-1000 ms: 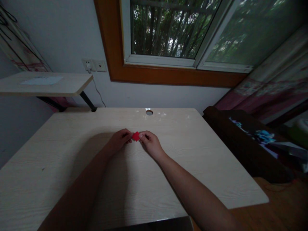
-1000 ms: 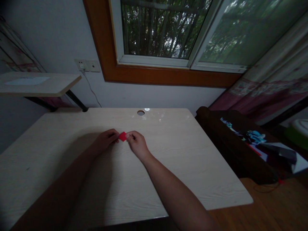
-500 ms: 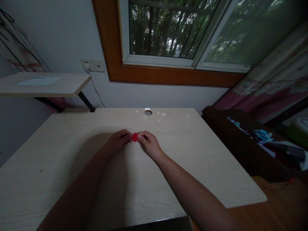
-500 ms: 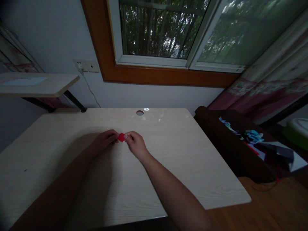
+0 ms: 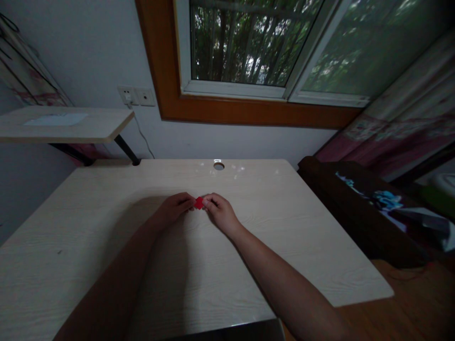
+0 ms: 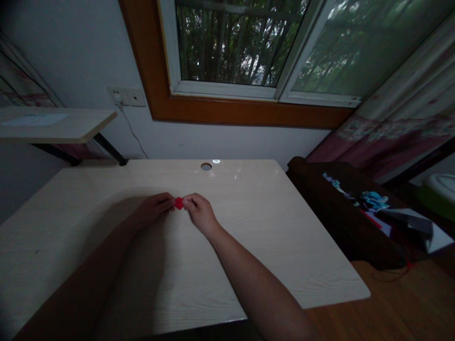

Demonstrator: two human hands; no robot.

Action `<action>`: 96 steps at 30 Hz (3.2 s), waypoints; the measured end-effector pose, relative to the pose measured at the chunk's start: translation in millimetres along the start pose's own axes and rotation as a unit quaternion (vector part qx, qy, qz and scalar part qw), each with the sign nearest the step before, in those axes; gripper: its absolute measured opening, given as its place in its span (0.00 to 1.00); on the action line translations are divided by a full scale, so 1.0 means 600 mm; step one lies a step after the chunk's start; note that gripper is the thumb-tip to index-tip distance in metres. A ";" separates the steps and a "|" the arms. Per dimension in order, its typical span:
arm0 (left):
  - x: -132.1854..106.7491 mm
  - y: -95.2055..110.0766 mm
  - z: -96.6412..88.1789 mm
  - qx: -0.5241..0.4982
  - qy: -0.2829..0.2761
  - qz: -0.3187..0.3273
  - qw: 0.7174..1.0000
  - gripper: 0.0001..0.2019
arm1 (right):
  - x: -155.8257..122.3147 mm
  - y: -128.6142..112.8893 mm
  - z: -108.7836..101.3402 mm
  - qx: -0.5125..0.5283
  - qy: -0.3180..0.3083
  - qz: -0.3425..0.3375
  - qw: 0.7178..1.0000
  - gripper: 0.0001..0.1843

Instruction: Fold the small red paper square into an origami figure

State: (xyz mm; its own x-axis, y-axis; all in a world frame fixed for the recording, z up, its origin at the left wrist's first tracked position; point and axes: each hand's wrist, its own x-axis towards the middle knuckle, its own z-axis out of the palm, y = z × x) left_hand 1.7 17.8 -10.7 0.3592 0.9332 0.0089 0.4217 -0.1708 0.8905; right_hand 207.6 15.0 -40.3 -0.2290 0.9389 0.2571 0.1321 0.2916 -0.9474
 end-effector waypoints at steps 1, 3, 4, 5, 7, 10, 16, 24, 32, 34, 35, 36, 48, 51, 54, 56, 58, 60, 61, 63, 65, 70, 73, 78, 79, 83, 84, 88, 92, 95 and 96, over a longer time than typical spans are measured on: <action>0.000 0.000 0.000 0.003 -0.001 0.000 1.000 0.16 | 0.000 0.000 0.000 0.001 0.000 0.001 1.000 0.09; 0.000 0.001 -0.001 0.007 -0.004 0.000 1.000 0.16 | 0.000 0.000 -0.001 0.004 -0.002 0.004 1.000 0.09; 0.000 0.001 -0.001 0.008 -0.003 -0.001 1.000 0.16 | -0.001 -0.001 -0.001 0.005 -0.002 0.004 1.000 0.09; 0.000 0.003 -0.001 0.009 -0.001 -0.002 1.000 0.16 | 0.000 -0.001 -0.001 0.005 -0.003 0.005 1.000 0.09; -0.001 0.005 -0.001 0.011 0.001 -0.004 1.000 0.16 | 0.000 -0.003 -0.001 0.005 -0.001 0.006 1.000 0.09; -0.002 0.007 -0.002 0.015 0.003 -0.002 1.000 0.16 | 0.000 -0.005 -0.001 0.003 0.001 0.005 1.000 0.09; -0.003 0.006 -0.001 0.008 0.008 -0.004 1.000 0.16 | -0.001 0.000 -0.001 0.004 0.001 0.006 1.000 0.09; -0.003 0.010 -0.001 0.011 0.005 0.003 1.000 0.16 | 0.001 0.002 0.001 0.005 -0.002 0.012 1.000 0.09; -0.004 0.011 -0.003 0.023 0.012 0.012 1.000 0.17 | 0.000 0.002 0.001 0.011 -0.002 0.029 1.000 0.11; -0.004 0.012 -0.002 0.023 0.012 0.012 1.000 0.17 | 0.000 0.000 0.001 0.014 0.000 0.035 0.999 0.11; -0.004 0.011 -0.002 0.021 0.014 0.012 1.000 0.17 | 0.000 -0.001 0.001 0.017 0.000 0.038 0.999 0.11; -0.004 0.011 -0.002 0.019 0.016 0.013 1.000 0.17 | 0.000 -0.001 0.001 0.021 0.000 0.040 0.999 0.11; -0.002 0.005 -0.002 0.036 0.025 0.014 0.999 0.16 | 0.001 0.001 0.001 0.045 -0.003 0.048 0.998 0.12; -0.001 0.001 -0.001 0.027 0.034 0.016 0.999 0.15 | 0.001 -0.001 0.002 0.057 -0.003 0.047 0.997 0.12; -0.001 0.001 0.000 0.031 0.050 0.013 0.998 0.16 | 0.001 -0.005 0.003 0.087 -0.001 0.050 0.995 0.12; -0.002 0.002 0.000 0.032 0.060 0.009 0.998 0.16 | 0.001 -0.005 0.004 0.107 0.006 0.053 0.993 0.12; -0.003 0.004 0.001 0.029 0.068 0.008 0.997 0.16 | 0.001 -0.003 0.005 0.117 0.020 0.056 0.991 0.12; -0.003 0.005 0.002 0.025 0.076 0.008 0.997 0.16 | 0.001 0.000 0.006 0.119 0.034 0.060 0.991 0.12; -0.003 0.005 0.002 0.022 0.079 0.007 0.997 0.16 | 0.000 0.001 0.006 0.117 0.040 0.062 0.990 0.12; -0.003 0.006 0.003 0.020 0.087 0.004 0.996 0.16 | 0.000 0.001 0.006 0.111 0.052 0.067 0.990 0.12; -0.003 0.006 0.003 0.021 0.090 0.001 0.996 0.16 | 0.000 -0.002 0.006 0.102 0.058 0.068 0.991 0.12; -0.002 0.008 0.002 0.026 0.094 -0.007 0.995 0.16 | 0.000 -0.013 0.005 0.113 0.052 0.058 0.991 0.10; -0.001 0.008 0.003 0.026 0.096 -0.003 0.995 0.16 | -0.001 -0.015 0.005 0.119 0.048 0.062 0.990 0.10; -0.001 0.006 0.004 0.026 0.097 -0.001 0.995 0.16 | -0.002 -0.018 0.004 0.098 0.036 0.066 0.992 0.12; -0.001 0.007 0.004 0.029 0.097 -0.001 0.995 0.16 | -0.003 -0.019 0.003 0.092 0.034 0.064 0.993 0.12; -0.003 0.010 0.004 0.039 0.085 -0.001 0.996 0.17 | -0.003 -0.018 0.003 0.067 0.035 0.062 0.995 0.13; -0.003 0.011 0.004 0.037 0.079 0.001 0.996 0.16 | -0.003 -0.018 0.003 0.061 0.036 0.063 0.995 0.13; -0.004 0.011 0.002 0.031 0.061 0.017 0.998 0.16 | -0.004 -0.015 0.002 0.045 0.044 0.062 0.996 0.13; -0.003 0.010 0.002 0.036 0.058 0.025 0.997 0.15 | -0.003 -0.015 0.002 0.052 0.047 0.062 0.996 0.11; -0.002 0.005 0.004 0.020 0.064 0.029 0.997 0.14 | -0.003 -0.015 0.002 0.052 0.044 0.062 0.996 0.10; -0.001 0.004 0.005 0.012 0.065 0.031 0.997 0.14 | -0.003 -0.015 0.002 0.051 0.044 0.059 0.996 0.10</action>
State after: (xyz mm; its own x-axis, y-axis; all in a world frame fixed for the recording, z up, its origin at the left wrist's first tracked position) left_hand 5.0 15.9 -10.1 0.2746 0.9536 0.1233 0.4232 -0.2350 0.8750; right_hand 205.6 10.5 -32.7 -0.1318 0.9793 0.1534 0.0528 0.1615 -0.9855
